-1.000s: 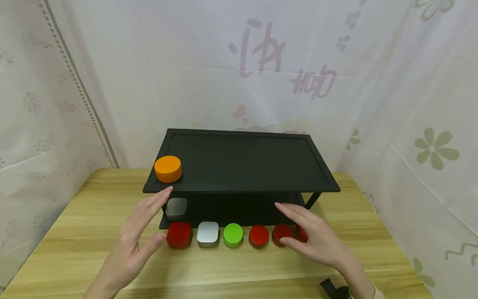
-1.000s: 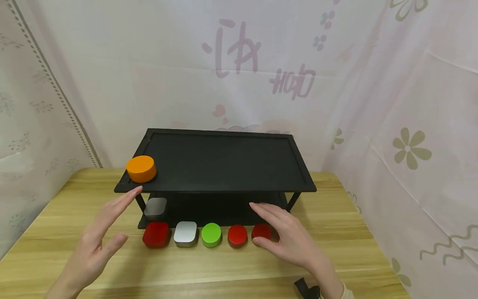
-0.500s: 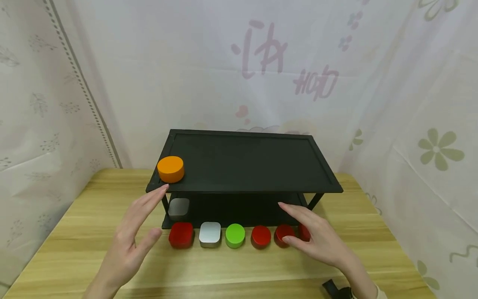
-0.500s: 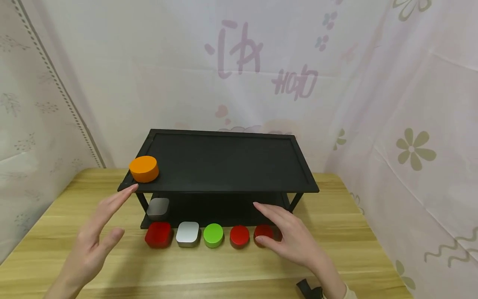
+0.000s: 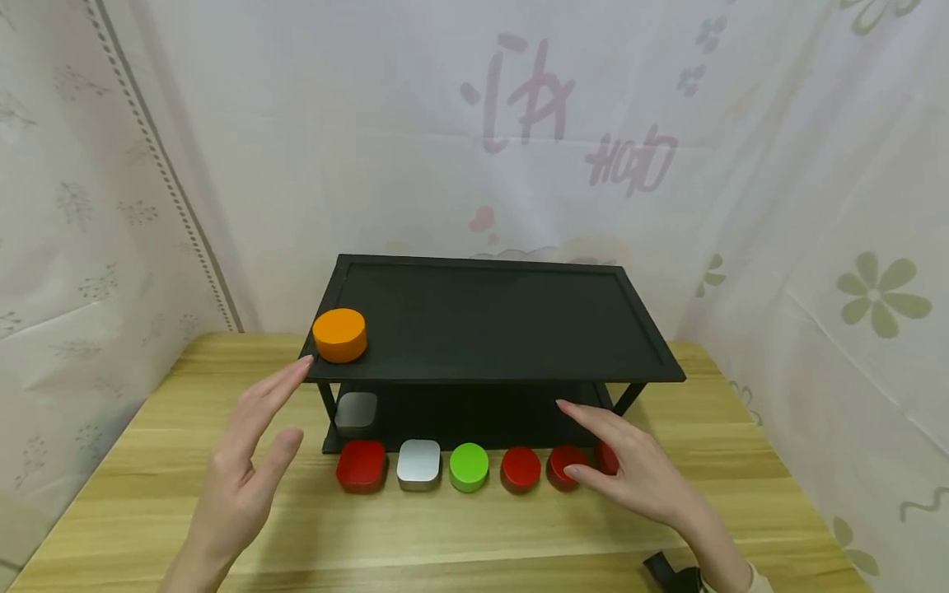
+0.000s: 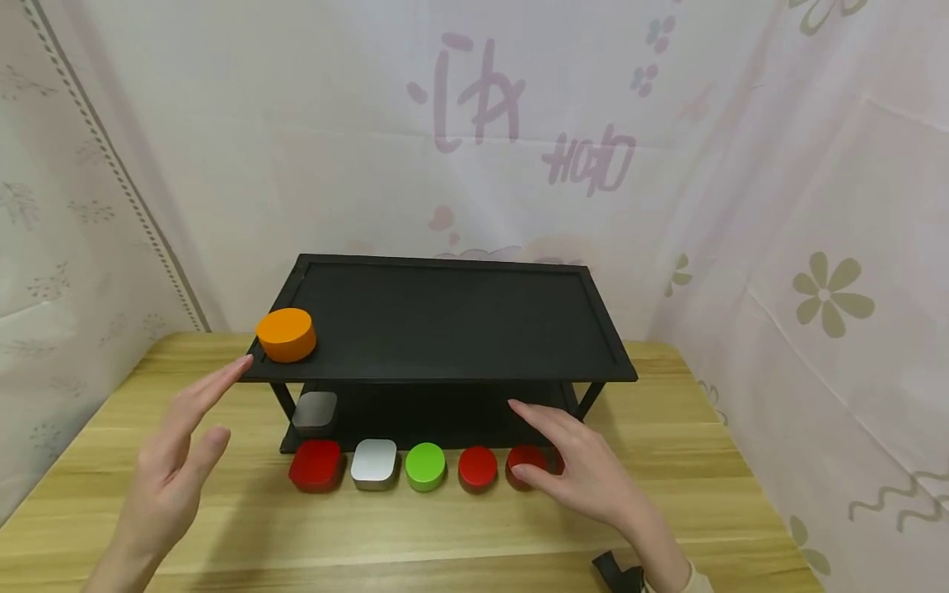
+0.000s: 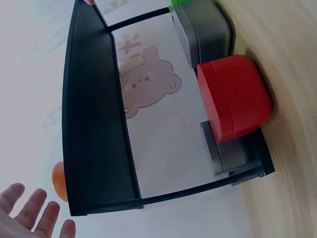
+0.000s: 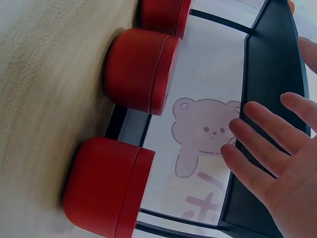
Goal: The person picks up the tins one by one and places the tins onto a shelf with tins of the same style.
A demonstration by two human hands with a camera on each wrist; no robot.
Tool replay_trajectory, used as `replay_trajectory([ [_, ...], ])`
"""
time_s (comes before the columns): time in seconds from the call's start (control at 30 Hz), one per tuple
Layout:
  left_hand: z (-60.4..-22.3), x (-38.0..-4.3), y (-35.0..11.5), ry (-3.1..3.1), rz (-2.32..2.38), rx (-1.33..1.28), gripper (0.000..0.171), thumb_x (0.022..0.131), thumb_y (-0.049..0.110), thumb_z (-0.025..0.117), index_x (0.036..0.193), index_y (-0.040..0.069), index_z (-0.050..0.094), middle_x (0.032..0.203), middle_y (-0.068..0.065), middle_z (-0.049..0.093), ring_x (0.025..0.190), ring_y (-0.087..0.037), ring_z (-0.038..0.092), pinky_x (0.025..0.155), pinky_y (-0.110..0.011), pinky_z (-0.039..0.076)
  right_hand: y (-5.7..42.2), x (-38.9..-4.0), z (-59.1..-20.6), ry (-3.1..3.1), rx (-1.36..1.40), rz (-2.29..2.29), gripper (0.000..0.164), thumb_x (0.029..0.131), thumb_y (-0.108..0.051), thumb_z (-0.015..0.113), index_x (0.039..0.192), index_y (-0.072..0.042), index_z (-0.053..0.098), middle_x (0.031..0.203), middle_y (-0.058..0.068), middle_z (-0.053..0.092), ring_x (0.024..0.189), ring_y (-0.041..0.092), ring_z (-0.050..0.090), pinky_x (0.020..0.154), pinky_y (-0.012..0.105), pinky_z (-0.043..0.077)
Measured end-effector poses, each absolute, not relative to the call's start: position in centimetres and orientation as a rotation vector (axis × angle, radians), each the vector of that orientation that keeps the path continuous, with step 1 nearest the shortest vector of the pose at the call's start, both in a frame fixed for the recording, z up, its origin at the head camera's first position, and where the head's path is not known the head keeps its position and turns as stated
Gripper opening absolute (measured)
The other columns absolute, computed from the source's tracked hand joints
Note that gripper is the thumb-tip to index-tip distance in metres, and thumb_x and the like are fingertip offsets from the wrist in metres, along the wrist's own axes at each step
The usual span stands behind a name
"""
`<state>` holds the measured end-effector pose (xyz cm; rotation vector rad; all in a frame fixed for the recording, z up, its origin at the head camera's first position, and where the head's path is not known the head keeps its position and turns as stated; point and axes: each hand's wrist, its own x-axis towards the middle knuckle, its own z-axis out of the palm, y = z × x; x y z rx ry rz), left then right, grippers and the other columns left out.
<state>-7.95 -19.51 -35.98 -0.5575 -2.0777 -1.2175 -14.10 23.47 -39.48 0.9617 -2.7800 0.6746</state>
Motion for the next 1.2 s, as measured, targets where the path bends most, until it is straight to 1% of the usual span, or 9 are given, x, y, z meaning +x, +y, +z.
replay_trajectory([
  [0.13, -36.1, -8.6, -19.7, -2.057, -1.235, -0.528, 0.045, 0.090, -0.005, 0.050, 0.135, -0.004, 0.047, 0.140, -0.017, 0.049, 0.132, -0.018, 0.040, 0.108, -0.015, 0.030, 23.7, -14.2, -39.4, -2.802, 0.940, 0.659, 0.070, 0.086, -0.050, 0.062, 0.146, -0.035, 0.030, 0.146, -0.013, 0.041, 0.130, 0.009, 0.046, 0.099, 0.038, 0.048],
  [0.3, -36.5, -9.4, -20.1, -2.067, -1.277, -0.461, 0.046, 0.091, -0.005, 0.049, 0.137, -0.001, 0.046, 0.141, -0.015, 0.048, 0.133, -0.014, 0.040, 0.108, -0.014, 0.030, 24.0, -14.2, -39.5, -2.823, 0.920, 0.652, 0.069, 0.086, -0.052, 0.060, 0.146, -0.036, 0.030, 0.146, -0.013, 0.041, 0.129, 0.009, 0.046, 0.098, 0.040, 0.049],
  [0.43, -36.6, -9.7, -20.3, -2.125, -1.337, -0.325, 0.048, 0.094, -0.002, 0.047, 0.140, 0.009, 0.044, 0.144, -0.008, 0.045, 0.129, -0.007, 0.042, 0.101, -0.009, 0.034, 24.1, -14.3, -39.5, -2.822, 0.916, 0.646, 0.069, 0.086, -0.052, 0.060, 0.146, -0.036, 0.029, 0.146, -0.014, 0.041, 0.130, 0.009, 0.046, 0.099, 0.040, 0.048],
  [0.53, -36.6, -9.8, -20.4, -2.171, -1.388, -0.214, 0.047, 0.097, 0.001, 0.044, 0.142, 0.015, 0.043, 0.146, -0.002, 0.044, 0.126, -0.005, 0.044, 0.095, -0.005, 0.037, 24.1, -14.3, -39.6, -2.823, 0.920, 0.651, 0.069, 0.086, -0.052, 0.060, 0.146, -0.036, 0.029, 0.146, -0.013, 0.041, 0.130, 0.010, 0.045, 0.099, 0.041, 0.048],
  [0.6, -36.7, -10.0, -20.6, -2.185, -1.422, -0.166, 0.046, 0.098, 0.004, 0.043, 0.142, 0.017, 0.043, 0.146, -0.002, 0.044, 0.125, -0.006, 0.044, 0.094, -0.004, 0.039, 24.0, -14.4, -39.6, -2.825, 0.925, 0.654, 0.069, 0.086, -0.052, 0.060, 0.146, -0.036, 0.029, 0.146, -0.013, 0.041, 0.130, 0.010, 0.046, 0.099, 0.041, 0.048],
  [0.73, -37.1, -10.3, -20.9, -2.206, -1.469, -0.084, 0.044, 0.100, 0.012, 0.042, 0.143, 0.022, 0.041, 0.145, 0.002, 0.045, 0.125, -0.003, 0.045, 0.094, -0.003, 0.040, 24.0, -14.4, -39.6, -2.830, 0.923, 0.661, 0.069, 0.086, -0.052, 0.060, 0.146, -0.036, 0.029, 0.146, -0.013, 0.041, 0.130, 0.010, 0.046, 0.099, 0.042, 0.048],
  [0.83, -37.4, -10.6, -21.2, -2.210, -1.529, -0.029, 0.043, 0.101, 0.018, 0.041, 0.143, 0.023, 0.040, 0.145, 0.004, 0.045, 0.126, 0.000, 0.044, 0.094, -0.003, 0.039, 23.9, -14.4, -39.7, -2.833, 0.922, 0.668, 0.069, 0.086, -0.052, 0.060, 0.146, -0.036, 0.029, 0.147, -0.013, 0.040, 0.130, 0.011, 0.046, 0.099, 0.042, 0.047],
  [1.0, -37.6, -10.8, -21.6, -2.197, -1.658, 0.003, 0.044, 0.101, 0.025, 0.040, 0.145, 0.023, 0.037, 0.147, 0.004, 0.044, 0.128, 0.001, 0.043, 0.095, -0.003, 0.037, 23.9, -14.6, -39.9, -2.833, 0.931, 0.682, 0.069, 0.086, -0.052, 0.060, 0.146, -0.036, 0.030, 0.146, -0.012, 0.041, 0.130, 0.011, 0.046, 0.099, 0.042, 0.048],
  [1.2, -37.9, -11.4, -21.9, -2.201, -1.735, -0.044, 0.046, 0.101, 0.025, 0.041, 0.146, 0.024, 0.034, 0.148, 0.002, 0.041, 0.130, 0.000, 0.039, 0.095, -0.003, 0.035, 23.9, -14.9, -40.5, -2.837, 0.934, 0.732, 0.067, 0.086, -0.051, 0.061, 0.144, -0.035, 0.032, 0.145, -0.011, 0.043, 0.128, 0.012, 0.049, 0.096, 0.041, 0.050],
])
